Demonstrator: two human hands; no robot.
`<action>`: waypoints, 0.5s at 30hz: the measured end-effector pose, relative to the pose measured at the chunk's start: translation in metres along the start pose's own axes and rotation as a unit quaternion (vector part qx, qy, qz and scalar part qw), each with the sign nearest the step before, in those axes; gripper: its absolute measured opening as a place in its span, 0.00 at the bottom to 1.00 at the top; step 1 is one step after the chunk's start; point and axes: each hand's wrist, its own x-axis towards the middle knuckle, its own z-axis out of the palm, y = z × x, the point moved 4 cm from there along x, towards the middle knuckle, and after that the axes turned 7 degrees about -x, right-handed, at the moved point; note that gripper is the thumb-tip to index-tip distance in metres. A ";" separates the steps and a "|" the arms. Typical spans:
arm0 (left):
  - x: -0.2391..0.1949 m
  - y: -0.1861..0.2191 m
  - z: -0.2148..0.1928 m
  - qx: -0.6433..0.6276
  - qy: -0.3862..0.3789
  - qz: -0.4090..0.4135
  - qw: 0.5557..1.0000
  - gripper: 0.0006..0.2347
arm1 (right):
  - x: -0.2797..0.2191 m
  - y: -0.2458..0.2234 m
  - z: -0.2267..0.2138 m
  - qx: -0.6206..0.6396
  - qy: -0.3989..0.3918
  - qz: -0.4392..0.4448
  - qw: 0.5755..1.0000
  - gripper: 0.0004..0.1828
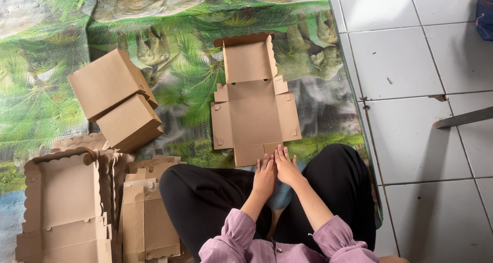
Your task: The person sits on a mat and assembles a flat-packed cardboard box by hand. They fold the side flaps, tuck the tabs into slots, and press the edges to form the box structure.
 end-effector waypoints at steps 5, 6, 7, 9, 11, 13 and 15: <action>0.002 -0.002 0.012 -0.026 -0.030 -0.028 0.999 0.27 | 0.000 0.001 -0.009 0.011 -0.010 0.024 1.000 0.49; 0.000 -0.001 0.011 -0.023 -0.029 -0.038 0.999 0.28 | -0.001 0.002 -0.012 0.024 -0.007 0.034 0.999 0.49; 0.000 0.001 0.007 -0.023 -0.030 -0.036 0.999 0.28 | 0.001 0.004 -0.013 0.025 -0.008 0.036 0.999 0.49; 0.000 0.001 0.000 -0.030 -0.058 -0.051 0.997 0.30 | 0.005 0.006 -0.014 0.019 -0.008 0.040 0.999 0.48; 0.001 0.000 -0.002 -0.037 -0.067 -0.049 0.996 0.30 | 0.004 0.005 -0.018 0.024 -0.010 0.044 0.999 0.49; 0.002 -0.001 -0.004 -0.044 -0.075 -0.050 0.995 0.30 | 0.004 0.004 -0.019 0.028 -0.013 0.046 0.998 0.49; 0.002 -0.001 -0.004 -0.053 -0.087 -0.053 0.993 0.30 | 0.007 0.005 -0.018 0.014 -0.016 0.050 0.999 0.48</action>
